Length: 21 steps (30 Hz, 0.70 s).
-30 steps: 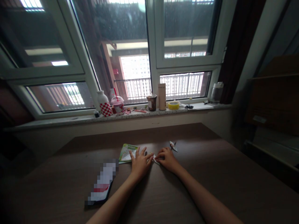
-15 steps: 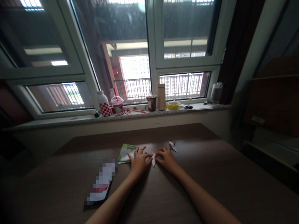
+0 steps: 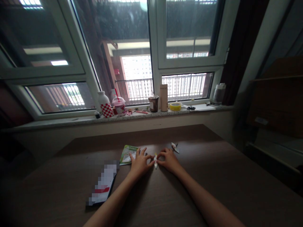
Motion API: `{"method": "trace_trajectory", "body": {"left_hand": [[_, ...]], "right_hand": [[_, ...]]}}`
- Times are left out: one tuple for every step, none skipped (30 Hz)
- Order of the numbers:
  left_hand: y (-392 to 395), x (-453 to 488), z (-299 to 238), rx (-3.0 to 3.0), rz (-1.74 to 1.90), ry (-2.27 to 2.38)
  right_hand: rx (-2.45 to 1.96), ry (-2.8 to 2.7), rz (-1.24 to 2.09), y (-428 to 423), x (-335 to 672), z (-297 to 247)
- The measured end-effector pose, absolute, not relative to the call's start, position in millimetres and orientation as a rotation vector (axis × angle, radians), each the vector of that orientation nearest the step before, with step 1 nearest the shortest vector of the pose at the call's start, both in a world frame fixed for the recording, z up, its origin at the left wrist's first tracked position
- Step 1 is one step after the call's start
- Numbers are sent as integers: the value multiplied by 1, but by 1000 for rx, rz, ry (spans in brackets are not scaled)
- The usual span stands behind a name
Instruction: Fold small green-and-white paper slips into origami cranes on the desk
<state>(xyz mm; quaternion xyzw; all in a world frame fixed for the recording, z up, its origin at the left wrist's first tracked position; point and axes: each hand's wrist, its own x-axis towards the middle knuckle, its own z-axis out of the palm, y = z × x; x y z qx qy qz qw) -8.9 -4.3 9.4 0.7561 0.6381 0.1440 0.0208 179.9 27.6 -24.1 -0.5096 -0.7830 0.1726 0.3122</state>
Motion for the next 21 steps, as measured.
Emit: {"method": "trace_trajectory", "body": {"left_hand": [[-5, -9, 10, 2336, 435, 1978], [-5, -9, 11, 2329, 426, 1978], [-6, -9, 12, 2324, 416, 1975], [-7, -10, 13, 2319, 405, 1970], [-7, -10, 13, 2317, 394, 1963], [-7, -11, 14, 2317, 383, 1954], [-7, -12, 15, 2316, 369, 1946], [-7, -12, 15, 2321, 353, 1936], [-7, -13, 16, 2323, 336, 1928], [-7, -14, 17, 2324, 321, 1922], [-7, -15, 17, 2324, 306, 1916], [-7, -16, 18, 2323, 294, 1912], [-7, -17, 18, 2324, 285, 1907], [-7, -17, 18, 2326, 280, 1903], [-7, -18, 18, 2329, 277, 1900], [-7, -18, 18, 2331, 276, 1896], [-8, -18, 18, 2331, 277, 1893], [-8, -18, 17, 2327, 277, 1893], [-8, -18, 17, 2320, 277, 1894], [-9, -17, 17, 2315, 281, 1897], [-9, -17, 17, 2310, 285, 1900]], "right_hand": [[-1343, -2068, 461, 28, 180, -24], [-1343, -2070, 467, 27, 181, -24], [-1343, -2070, 473, 27, 181, -24], [-1343, -2071, 481, 27, 182, -24], [-1341, -2074, 488, 27, 182, -24], [-1337, -2079, 496, 27, 182, -24], [-1333, -2085, 502, 27, 183, -23], [-1329, -2091, 507, 27, 183, -23], [-1324, -2094, 510, 26, 183, -22], [-1321, -2097, 513, 26, 184, -22], [-1317, -2100, 516, 26, 184, -21], [-1314, -2101, 517, 25, 184, -21], [-1311, -2103, 519, 25, 185, -21], [-1307, -2106, 521, 25, 185, -21], [-1305, -2109, 523, 25, 186, -21], [-1304, -2111, 526, 25, 186, -21], [-1303, -2113, 529, 25, 186, -21], [-1302, -2117, 530, 25, 187, -21], [-1300, -2121, 530, 25, 187, -21], [-1299, -2125, 528, 25, 188, -21], [-1296, -2129, 525, 25, 188, -21]]}}
